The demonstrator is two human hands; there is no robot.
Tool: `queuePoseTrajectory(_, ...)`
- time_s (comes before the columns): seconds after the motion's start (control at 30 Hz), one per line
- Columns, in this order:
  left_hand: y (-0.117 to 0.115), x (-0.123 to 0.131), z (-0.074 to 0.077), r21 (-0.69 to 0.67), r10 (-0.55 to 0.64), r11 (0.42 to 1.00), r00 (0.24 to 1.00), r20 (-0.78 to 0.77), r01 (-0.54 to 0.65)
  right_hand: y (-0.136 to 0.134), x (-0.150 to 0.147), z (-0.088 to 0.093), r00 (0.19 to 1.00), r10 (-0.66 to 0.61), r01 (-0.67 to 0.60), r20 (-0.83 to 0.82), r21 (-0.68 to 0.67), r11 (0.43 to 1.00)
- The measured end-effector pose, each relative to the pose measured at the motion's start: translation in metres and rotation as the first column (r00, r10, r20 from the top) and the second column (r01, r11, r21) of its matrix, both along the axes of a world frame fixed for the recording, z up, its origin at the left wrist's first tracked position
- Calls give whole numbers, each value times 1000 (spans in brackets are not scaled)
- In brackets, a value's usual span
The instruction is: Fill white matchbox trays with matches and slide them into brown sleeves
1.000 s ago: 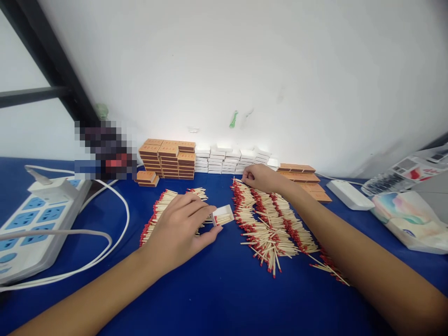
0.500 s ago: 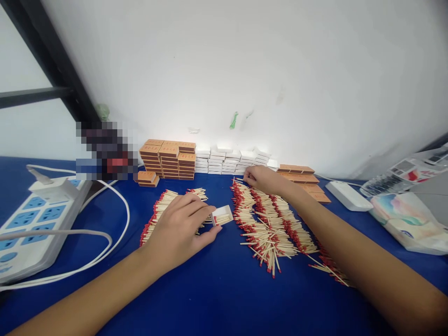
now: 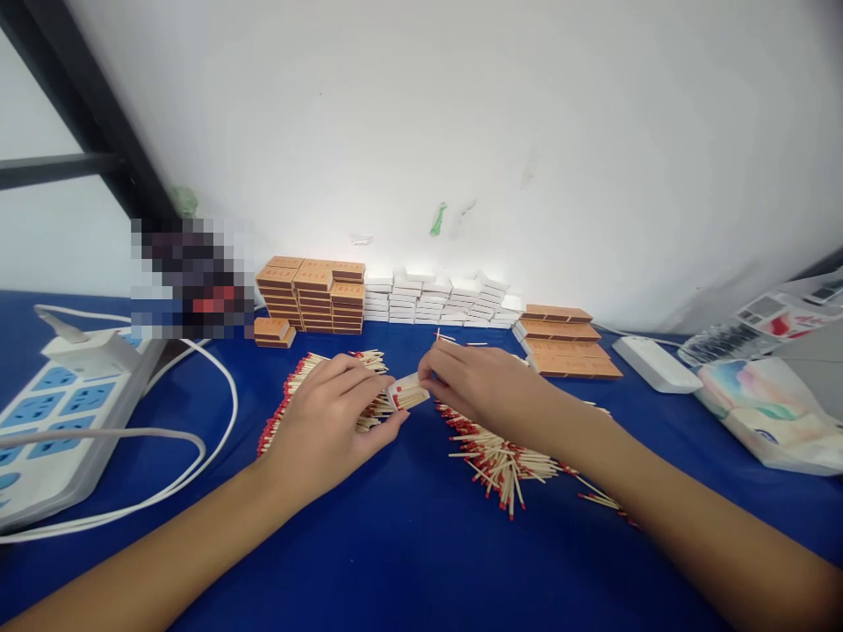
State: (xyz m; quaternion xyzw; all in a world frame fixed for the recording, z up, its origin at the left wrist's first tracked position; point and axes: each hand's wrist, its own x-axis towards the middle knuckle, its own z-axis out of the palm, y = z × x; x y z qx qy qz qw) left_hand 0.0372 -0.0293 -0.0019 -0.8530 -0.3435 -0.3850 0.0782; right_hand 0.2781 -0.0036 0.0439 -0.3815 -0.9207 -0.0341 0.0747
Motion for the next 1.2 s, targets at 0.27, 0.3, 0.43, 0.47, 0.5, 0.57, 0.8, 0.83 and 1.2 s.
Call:
queuePoseTrajectory(0.27,-4,1,1,6,-11,1000,1000,13,10,4,0,0,997,29,-32,-70,-41,999)
queuePoseTrajectory(0.3,-3,1,1,5,-7,1000,1000,12,7,10,4,3,993,11,-19,-122,-67,998)
queuePoseTrajectory(0.43,-4,1,0,1,0,1000,1000,5,0,53,25,2,972,-140,132,-190,-52,990)
queuePoseTrajectory(0.47,-4,1,-1,0,-4,1000,1000,4,4,67,30,-1,975,-167,159,-148,-65,985)
queuePoseTrajectory(0.5,-4,1,-1,1,-7,1000,1000,6,7,79,35,-6,978,-190,183,-85,-90,979)
queuePoseTrajectory(0.57,-5,1,-1,4,-12,1000,1000,12,12,101,42,-16,979,-201,195,-45,-111,975)
queuePoseTrajectory(0.8,-3,1,-3,-24,-17,1000,1000,-2,17,121,44,-33,989,-150,148,-1,-175,973)
queuePoseTrajectory(0.83,-3,1,-4,-29,-19,999,1000,-7,19,120,44,-33,988,-152,149,-1,-179,972)
queuePoseTrajectory(1.2,-3,0,-4,-34,-36,999,999,-5,36,111,59,-27,961,-274,274,21,-168,947)
